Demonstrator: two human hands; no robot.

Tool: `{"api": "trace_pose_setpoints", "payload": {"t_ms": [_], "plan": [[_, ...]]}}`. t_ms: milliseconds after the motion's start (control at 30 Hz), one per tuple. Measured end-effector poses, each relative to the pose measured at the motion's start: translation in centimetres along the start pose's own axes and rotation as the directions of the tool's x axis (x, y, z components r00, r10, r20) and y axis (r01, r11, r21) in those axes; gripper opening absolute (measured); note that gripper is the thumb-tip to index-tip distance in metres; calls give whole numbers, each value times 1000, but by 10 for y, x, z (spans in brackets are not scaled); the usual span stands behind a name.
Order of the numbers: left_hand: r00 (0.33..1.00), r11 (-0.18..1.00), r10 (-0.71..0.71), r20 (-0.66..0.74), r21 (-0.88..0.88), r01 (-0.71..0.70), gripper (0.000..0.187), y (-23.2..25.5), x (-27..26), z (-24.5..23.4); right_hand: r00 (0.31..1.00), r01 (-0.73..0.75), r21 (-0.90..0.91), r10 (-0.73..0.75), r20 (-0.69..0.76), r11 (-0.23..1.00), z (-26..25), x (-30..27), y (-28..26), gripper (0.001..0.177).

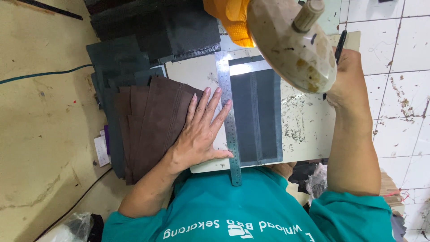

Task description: Measuring and marking leather pieces with a ruler and a pen for future cutting or assembly

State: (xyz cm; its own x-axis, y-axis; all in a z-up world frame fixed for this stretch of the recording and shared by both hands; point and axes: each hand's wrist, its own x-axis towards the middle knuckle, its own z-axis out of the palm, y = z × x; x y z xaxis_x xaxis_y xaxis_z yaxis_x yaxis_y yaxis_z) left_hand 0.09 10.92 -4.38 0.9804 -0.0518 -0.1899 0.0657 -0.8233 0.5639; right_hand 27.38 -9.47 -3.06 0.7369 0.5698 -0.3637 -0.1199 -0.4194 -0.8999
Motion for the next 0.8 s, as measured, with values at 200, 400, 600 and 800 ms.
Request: {"api": "trace_pose_setpoints", "payload": {"t_ms": [200, 400, 600, 800], "plan": [[1000, 982, 28, 14, 186, -30, 144, -4, -1, 0, 998, 56, 27, -57, 26, 998, -1, 1, 2, 13], [1000, 989, 25, 8, 148, -25, 148, -5, -1, 3, 999, 25, 45, -26, 32, 999, -3, 3, 7, 26], [999, 985, 26, 25, 170, -30, 144, -5, -1, 1, 998, -62, -91, 59, -32, 994, -5, 3, 7, 32], [999, 983, 23, 28, 183, -28, 141, -4, 0, 0, 995, -98, -68, 96, -41, 993, 5, -1, -21, 18]]}}
